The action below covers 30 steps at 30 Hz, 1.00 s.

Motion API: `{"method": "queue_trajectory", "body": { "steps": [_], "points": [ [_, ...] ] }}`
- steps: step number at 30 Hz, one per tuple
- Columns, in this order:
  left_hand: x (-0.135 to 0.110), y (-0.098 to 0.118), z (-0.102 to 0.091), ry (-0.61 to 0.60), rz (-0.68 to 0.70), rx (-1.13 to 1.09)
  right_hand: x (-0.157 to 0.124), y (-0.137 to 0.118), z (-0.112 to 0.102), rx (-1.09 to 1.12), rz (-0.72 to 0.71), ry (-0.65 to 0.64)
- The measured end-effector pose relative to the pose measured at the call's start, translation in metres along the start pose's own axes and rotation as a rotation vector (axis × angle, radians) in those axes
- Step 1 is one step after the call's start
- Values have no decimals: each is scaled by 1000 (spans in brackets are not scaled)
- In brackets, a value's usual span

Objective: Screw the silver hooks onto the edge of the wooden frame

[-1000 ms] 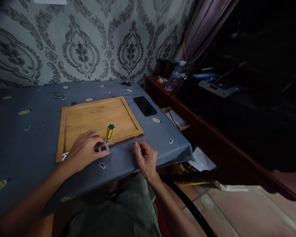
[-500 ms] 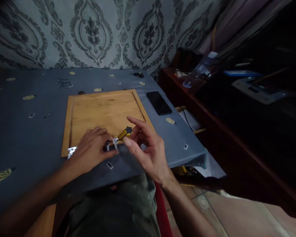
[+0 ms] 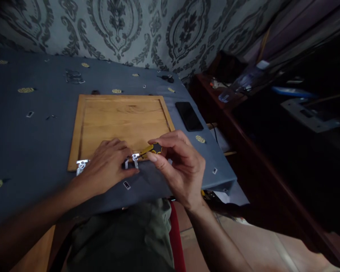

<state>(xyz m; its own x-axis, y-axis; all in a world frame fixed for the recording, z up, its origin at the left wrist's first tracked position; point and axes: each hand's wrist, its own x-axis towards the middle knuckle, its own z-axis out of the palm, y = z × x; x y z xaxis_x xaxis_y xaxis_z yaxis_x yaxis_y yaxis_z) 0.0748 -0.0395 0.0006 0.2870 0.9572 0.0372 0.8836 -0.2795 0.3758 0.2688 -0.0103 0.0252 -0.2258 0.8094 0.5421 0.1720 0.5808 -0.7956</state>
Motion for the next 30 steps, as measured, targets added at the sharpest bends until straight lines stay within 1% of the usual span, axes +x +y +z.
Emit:
{"method": "queue_trajectory", "body": {
  "steps": [4,9,12,17,19,21,27,29,30],
  "points": [
    [0,0,0,-9,-4,9,2,0,6,77,8,29],
    [0,1,-1,-11,-3,14,3,-5,10,152,100,5],
    [0,0,-1,-6,2,22,2,-8,7,192,116,-46],
    [-1,0,0,0,17,27,3,-7,-5,175,84,-192],
    [0,0,0,-4,14,29,4,-6,-8,179,72,-217],
    [0,0,0,-12,11,31,6,-3,-8,178,49,-212],
    [0,1,-1,-8,17,23,11,0,-2,94,-32,-136],
    [0,1,-2,-15,8,28,11,-1,-1,39,-82,-113],
    [0,2,-2,-17,3,29,10,-2,-1,14,-121,-80]
  ]
}}
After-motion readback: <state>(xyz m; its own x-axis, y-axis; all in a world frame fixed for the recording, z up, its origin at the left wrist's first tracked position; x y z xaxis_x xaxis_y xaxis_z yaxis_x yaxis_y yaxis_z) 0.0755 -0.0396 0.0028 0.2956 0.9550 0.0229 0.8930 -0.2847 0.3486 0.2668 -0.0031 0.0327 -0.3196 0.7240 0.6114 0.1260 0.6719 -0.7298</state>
